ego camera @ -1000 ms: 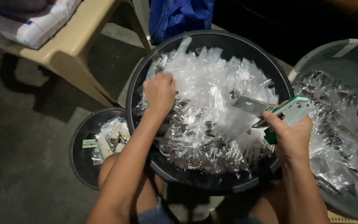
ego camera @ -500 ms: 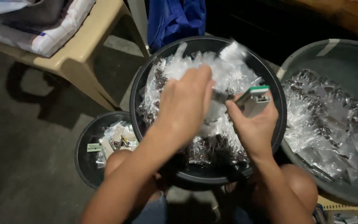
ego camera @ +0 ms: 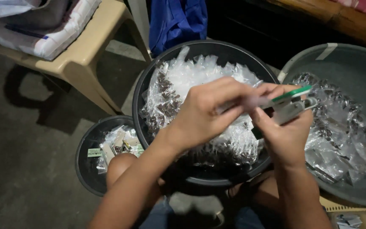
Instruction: The person is attaching paper labels to small plastic bags using a hand stapler.
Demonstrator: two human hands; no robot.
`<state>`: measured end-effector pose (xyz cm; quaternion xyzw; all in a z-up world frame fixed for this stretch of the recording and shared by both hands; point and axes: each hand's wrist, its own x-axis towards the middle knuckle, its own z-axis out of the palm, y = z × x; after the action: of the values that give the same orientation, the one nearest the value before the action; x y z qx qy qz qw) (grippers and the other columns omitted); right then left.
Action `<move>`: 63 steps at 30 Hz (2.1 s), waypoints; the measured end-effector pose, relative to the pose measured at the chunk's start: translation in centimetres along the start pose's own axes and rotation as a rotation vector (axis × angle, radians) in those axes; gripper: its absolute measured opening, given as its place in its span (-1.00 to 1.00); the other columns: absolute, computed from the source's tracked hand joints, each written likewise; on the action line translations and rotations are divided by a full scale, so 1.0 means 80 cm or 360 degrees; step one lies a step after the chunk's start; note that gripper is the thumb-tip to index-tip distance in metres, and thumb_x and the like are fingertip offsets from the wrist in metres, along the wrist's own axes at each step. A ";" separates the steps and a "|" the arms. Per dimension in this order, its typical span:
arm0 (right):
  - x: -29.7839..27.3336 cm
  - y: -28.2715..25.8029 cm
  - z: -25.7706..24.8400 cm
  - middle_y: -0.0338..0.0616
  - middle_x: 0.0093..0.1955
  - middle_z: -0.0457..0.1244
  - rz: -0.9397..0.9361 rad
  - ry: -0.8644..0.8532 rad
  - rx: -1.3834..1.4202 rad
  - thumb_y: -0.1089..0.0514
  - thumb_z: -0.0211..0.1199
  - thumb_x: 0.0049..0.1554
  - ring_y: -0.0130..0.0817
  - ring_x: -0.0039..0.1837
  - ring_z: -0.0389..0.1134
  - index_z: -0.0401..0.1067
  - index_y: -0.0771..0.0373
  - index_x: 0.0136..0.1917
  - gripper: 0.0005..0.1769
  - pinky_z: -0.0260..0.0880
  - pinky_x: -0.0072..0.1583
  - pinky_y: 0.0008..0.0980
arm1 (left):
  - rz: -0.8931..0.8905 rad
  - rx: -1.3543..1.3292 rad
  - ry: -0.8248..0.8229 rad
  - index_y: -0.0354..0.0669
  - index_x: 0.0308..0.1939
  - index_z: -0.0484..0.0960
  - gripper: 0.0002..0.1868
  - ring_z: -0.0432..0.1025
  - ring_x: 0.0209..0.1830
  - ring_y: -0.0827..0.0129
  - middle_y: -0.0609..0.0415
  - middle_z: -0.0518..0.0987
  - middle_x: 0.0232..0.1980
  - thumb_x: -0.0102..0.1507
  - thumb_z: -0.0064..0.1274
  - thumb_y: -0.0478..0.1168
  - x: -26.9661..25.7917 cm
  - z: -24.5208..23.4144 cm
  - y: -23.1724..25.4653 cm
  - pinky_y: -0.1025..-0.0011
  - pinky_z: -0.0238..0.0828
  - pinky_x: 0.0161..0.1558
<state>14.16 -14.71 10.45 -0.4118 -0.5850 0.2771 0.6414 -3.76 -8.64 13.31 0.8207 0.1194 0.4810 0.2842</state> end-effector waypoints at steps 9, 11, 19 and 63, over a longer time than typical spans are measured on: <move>-0.005 0.015 -0.008 -0.05 -0.01 0.33 0.0228 0.0175 0.0133 0.20 0.42 0.06 -0.35 0.01 0.39 0.30 0.13 0.00 -0.67 0.48 0.09 -0.42 | -0.0113 -0.0081 0.0038 0.07 0.19 0.57 -0.59 0.53 0.14 0.29 -0.04 0.56 0.13 0.29 0.30 -0.11 -0.038 0.002 -0.008 0.46 0.60 0.18; -0.005 0.025 -0.007 -0.11 0.00 0.34 0.0193 0.0099 0.0177 0.26 0.40 0.09 -0.37 0.02 0.40 0.32 0.13 0.01 -0.69 0.52 0.13 -0.41 | -0.0201 -0.0165 0.0081 0.11 0.16 0.58 -0.63 0.49 0.04 0.35 0.01 0.54 0.05 0.30 0.26 -0.28 -0.046 0.017 -0.024 0.53 0.57 0.05; 0.017 0.029 -0.005 -0.34 0.00 0.23 0.0069 0.0419 0.0103 0.17 0.25 0.28 -0.47 0.07 0.29 0.30 0.02 0.00 -0.87 0.42 0.23 -0.44 | -0.0389 0.0036 0.0125 -0.29 0.08 0.28 -0.67 0.62 -0.02 0.04 -0.26 0.59 -0.02 0.33 0.06 -0.49 -0.049 0.038 -0.043 0.41 0.75 0.06; -0.053 0.102 -0.039 -0.06 -0.24 0.34 0.0440 0.0296 -0.0721 0.26 0.62 -0.04 -0.39 -0.20 0.29 0.49 0.28 -0.07 -0.65 0.37 -0.06 -0.31 | -0.1276 0.0192 -0.0087 -0.55 0.52 -0.08 0.35 0.20 0.35 -0.56 -0.73 0.25 0.33 -0.05 0.50 0.04 -0.065 0.086 -0.015 -0.40 -0.01 0.32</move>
<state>17.57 -14.74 1.32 -0.6443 -0.5088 0.1851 0.5401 -0.42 -12.50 6.28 0.7368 0.4503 0.3024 0.4036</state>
